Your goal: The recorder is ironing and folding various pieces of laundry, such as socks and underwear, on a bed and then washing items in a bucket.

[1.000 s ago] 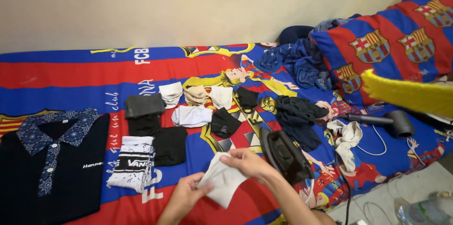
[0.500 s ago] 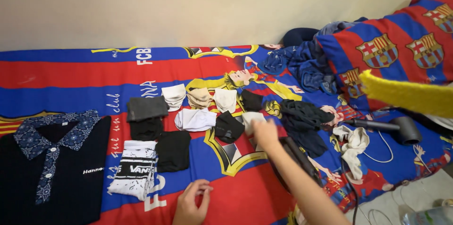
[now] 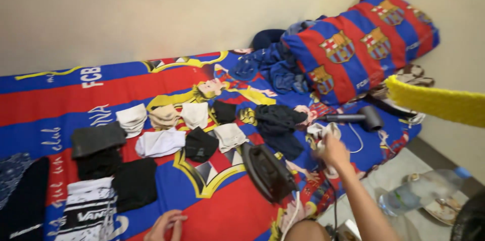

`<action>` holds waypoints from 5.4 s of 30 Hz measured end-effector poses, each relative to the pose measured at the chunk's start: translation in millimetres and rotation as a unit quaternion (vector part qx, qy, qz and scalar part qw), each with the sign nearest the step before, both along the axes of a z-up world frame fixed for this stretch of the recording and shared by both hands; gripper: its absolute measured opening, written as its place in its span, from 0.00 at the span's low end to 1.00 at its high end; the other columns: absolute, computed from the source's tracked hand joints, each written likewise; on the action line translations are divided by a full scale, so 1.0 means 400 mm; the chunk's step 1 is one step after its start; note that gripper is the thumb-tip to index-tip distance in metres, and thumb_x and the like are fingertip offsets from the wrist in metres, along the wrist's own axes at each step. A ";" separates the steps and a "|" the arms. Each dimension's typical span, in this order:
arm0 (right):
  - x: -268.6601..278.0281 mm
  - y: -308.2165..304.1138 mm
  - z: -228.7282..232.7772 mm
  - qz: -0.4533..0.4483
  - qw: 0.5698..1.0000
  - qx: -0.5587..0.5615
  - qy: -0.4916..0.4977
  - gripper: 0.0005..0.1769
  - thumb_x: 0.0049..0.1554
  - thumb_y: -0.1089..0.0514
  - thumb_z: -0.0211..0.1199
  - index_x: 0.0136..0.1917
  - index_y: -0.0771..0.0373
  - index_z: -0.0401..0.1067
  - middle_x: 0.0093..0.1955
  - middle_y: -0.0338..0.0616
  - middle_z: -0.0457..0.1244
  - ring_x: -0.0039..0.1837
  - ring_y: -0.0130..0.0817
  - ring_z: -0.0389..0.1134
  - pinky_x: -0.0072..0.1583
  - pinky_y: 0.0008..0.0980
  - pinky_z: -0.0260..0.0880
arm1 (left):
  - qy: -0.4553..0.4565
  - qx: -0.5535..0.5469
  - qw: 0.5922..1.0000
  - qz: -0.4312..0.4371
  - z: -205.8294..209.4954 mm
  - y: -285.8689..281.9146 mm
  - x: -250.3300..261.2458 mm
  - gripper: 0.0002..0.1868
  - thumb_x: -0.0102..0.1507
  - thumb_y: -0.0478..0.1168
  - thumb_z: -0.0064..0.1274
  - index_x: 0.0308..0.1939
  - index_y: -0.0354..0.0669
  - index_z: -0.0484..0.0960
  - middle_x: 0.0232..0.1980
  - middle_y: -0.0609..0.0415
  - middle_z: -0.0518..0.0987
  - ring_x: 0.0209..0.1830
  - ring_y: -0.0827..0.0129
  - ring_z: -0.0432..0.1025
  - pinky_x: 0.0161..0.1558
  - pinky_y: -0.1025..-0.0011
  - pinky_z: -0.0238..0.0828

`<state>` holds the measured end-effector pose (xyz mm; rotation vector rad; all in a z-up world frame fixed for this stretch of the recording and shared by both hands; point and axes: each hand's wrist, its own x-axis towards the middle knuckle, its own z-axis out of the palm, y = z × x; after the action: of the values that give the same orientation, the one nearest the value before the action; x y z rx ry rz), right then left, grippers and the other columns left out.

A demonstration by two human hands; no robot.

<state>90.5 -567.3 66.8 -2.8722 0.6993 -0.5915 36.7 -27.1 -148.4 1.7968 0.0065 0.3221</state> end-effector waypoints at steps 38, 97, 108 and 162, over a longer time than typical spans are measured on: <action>-0.237 0.735 0.279 0.483 0.828 0.273 0.080 0.12 0.53 0.53 0.70 0.46 0.62 0.81 0.39 0.48 0.74 0.39 0.30 0.75 0.46 0.31 0.74 | 0.042 -0.129 0.986 -0.093 0.630 -0.189 -0.178 0.28 0.57 0.45 0.67 0.55 0.40 0.73 0.41 0.52 0.84 0.41 0.70 0.81 0.43 0.68 0.77; 0.068 0.933 -0.038 0.275 0.948 0.086 0.132 0.27 0.55 0.44 0.68 0.42 0.75 0.74 0.40 0.70 0.68 0.48 0.63 0.72 0.51 0.51 0.75 | 0.135 -0.160 0.976 0.050 0.180 -0.005 -0.115 0.10 0.52 0.35 0.68 0.35 0.33 0.87 0.28 0.54 0.87 0.25 0.80 0.77 0.30 0.78 0.73; 0.004 0.911 -0.024 0.298 0.942 0.095 0.122 0.25 0.54 0.44 0.69 0.40 0.73 0.74 0.40 0.68 0.68 0.48 0.63 0.71 0.51 0.53 0.73 | 0.165 -0.225 0.960 -0.003 0.151 0.020 -0.092 0.13 0.53 0.32 0.67 0.40 0.34 0.84 0.27 0.56 0.81 0.20 0.78 0.69 0.23 0.77 0.64; -0.028 0.895 -0.056 0.214 0.958 0.127 0.143 0.25 0.57 0.45 0.66 0.49 0.72 0.73 0.50 0.69 0.68 0.55 0.65 0.70 0.57 0.53 0.72 | 0.181 -0.144 0.965 -0.123 0.214 0.115 -0.089 0.21 0.54 0.32 0.67 0.51 0.35 0.84 0.27 0.56 0.82 0.13 0.80 0.67 0.18 0.77 0.61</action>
<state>79.4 -209.5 44.3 -2.7547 0.1466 -0.0229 1.2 19.0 -62.6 1.5238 0.0843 -0.1816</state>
